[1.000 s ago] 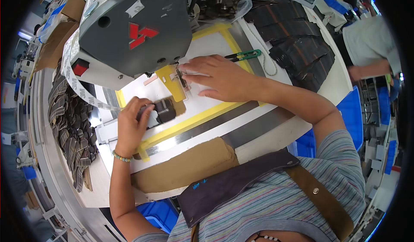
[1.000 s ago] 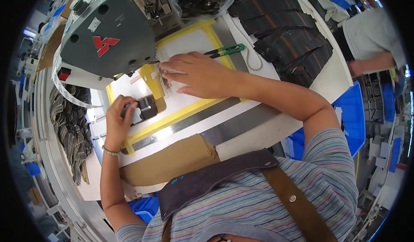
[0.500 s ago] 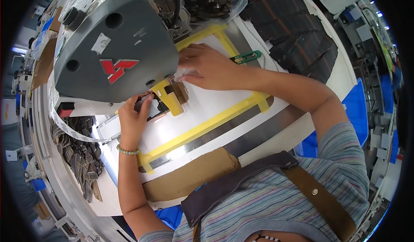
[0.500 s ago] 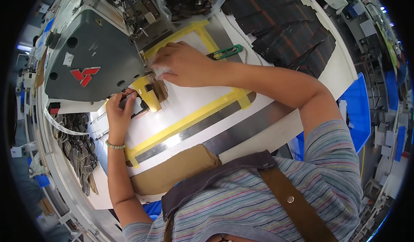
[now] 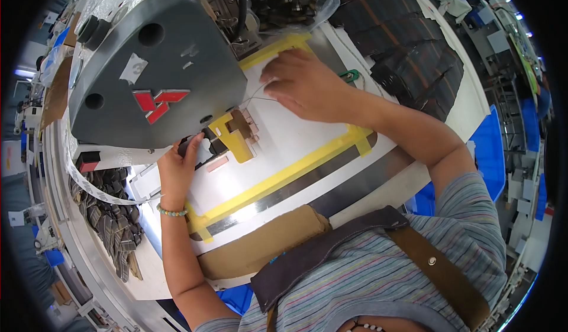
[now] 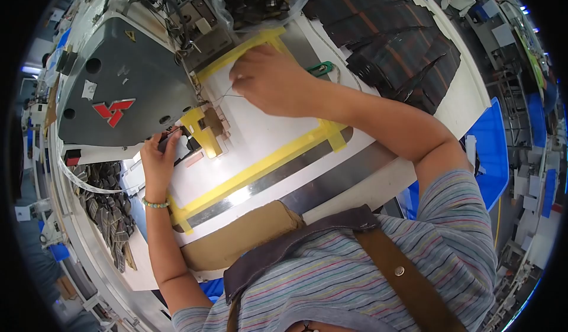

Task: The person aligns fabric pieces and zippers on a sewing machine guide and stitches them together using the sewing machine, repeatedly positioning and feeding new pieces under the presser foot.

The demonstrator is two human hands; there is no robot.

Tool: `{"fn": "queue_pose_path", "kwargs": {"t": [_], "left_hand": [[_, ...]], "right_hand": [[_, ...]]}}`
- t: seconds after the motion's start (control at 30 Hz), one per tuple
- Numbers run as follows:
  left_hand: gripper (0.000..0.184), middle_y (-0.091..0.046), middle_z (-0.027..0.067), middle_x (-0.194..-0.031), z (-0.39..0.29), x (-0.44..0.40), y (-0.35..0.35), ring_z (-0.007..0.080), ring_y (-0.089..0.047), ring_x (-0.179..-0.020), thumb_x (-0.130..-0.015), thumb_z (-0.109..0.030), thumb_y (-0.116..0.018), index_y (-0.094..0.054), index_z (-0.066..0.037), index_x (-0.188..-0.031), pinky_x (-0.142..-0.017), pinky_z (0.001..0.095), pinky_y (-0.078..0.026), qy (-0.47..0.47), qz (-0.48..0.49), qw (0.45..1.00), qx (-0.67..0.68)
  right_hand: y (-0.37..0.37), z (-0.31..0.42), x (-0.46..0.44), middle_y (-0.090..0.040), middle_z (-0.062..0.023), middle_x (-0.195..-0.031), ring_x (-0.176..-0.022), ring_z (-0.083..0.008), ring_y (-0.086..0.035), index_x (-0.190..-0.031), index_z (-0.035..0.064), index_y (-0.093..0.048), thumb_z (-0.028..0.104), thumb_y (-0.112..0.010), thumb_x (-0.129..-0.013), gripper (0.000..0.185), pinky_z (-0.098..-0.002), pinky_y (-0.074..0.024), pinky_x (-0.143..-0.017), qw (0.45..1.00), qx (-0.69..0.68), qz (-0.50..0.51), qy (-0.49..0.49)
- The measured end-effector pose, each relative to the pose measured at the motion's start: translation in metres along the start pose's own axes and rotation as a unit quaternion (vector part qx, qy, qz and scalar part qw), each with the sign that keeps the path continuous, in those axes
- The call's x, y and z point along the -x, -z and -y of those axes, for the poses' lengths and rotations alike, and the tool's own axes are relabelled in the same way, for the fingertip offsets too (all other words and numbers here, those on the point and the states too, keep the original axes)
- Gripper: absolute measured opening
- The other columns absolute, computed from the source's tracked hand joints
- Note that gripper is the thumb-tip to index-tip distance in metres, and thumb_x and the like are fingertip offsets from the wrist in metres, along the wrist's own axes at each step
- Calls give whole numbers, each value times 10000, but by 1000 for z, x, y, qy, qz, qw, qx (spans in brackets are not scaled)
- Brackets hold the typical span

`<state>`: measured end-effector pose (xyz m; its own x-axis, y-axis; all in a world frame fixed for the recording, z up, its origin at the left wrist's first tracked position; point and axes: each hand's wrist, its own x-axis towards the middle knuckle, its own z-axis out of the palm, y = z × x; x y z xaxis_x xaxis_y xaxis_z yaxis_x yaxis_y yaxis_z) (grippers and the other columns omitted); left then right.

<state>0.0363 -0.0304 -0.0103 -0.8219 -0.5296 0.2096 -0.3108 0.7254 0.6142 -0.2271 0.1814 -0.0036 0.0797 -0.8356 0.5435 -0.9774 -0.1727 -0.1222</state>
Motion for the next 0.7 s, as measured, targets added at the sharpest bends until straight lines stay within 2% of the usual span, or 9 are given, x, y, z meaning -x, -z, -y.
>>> {"fn": "queue_pose_path", "kwargs": {"t": [0.07,0.17,0.27,0.37,0.43,0.53,0.63,0.7], "left_hand": [[200,-771,169,-926,3,1,1,251,-712,-798,-956,-135,-774,-757,38,-1055,-752,335,-522,-13,1,1000,-16],[195,-778,165,-949,3,1,1,257,-717,-819,-952,-131,-777,-757,30,-1061,-779,339,-527,-26,3,1000,-16],[189,-783,160,-969,3,2,-1,263,-720,-841,-950,-117,-775,-753,25,-1073,-803,346,-531,-12,2,1000,0],[182,-786,156,-981,-4,3,-1,262,-727,-864,-952,-100,-767,-749,23,-1084,-820,345,-536,22,11,1000,10],[174,-788,156,-984,-4,2,-1,260,-733,-878,-955,-90,-760,-747,21,-1089,-824,343,-538,11,13,1000,-5],[289,-766,209,-932,2,2,-1,329,-717,-782,-982,-228,-768,-757,17,-1134,-747,369,-556,-6,10,1000,-4],[172,-783,164,-998,-8,3,-1,292,-730,-895,-953,-109,-763,-744,16,-1070,-824,372,-544,32,14,999,4],[229,-770,158,-1055,-10,5,4,317,-717,-939,-937,-139,-776,-727,7,-1106,-835,398,-542,-37,26,994,-100]], "right_hand": [[-10,2,7,-703,-41,-1210,-1209,-252,-624,-965,81,-743,106,-768,-859,111,-467,-475,-1084,997,-50,6,66],[-18,3,2,-699,-42,-1242,-1222,-270,-626,-1026,85,-752,122,-777,-860,172,-478,-476,-1102,989,-109,4,104],[-9,2,3,-680,-44,-1320,-1258,-263,-602,-1142,106,-747,153,-772,-877,270,-477,-461,-1128,985,-151,37,72],[-7,6,3,-634,-50,-1428,-1338,-257,-554,-1263,132,-723,211,-763,-906,368,-472,-437,-1156,980,-158,77,90],[-14,7,4,-620,-58,-1469,-1380,-250,-532,-1277,144,-733,236,-728,-942,348,-458,-429,-1159,977,-154,98,109],[-16,6,5,-612,-61,-1490,-1416,-252,-511,-1299,153,-733,276,-701,-969,354,-454,-412,-1174,976,-142,118,114],[-15,7,5,-609,-63,-1495,-1426,-256,-504,-1309,155,-725,303,-688,-980,363,-459,-395,-1192,977,-128,127,114],[-16,8,5,-607,-64,-1496,-1429,-258,-502,-1310,157,-722,315,-676,-989,361,-461,-385,-1203,978,-119,128,116]]}}
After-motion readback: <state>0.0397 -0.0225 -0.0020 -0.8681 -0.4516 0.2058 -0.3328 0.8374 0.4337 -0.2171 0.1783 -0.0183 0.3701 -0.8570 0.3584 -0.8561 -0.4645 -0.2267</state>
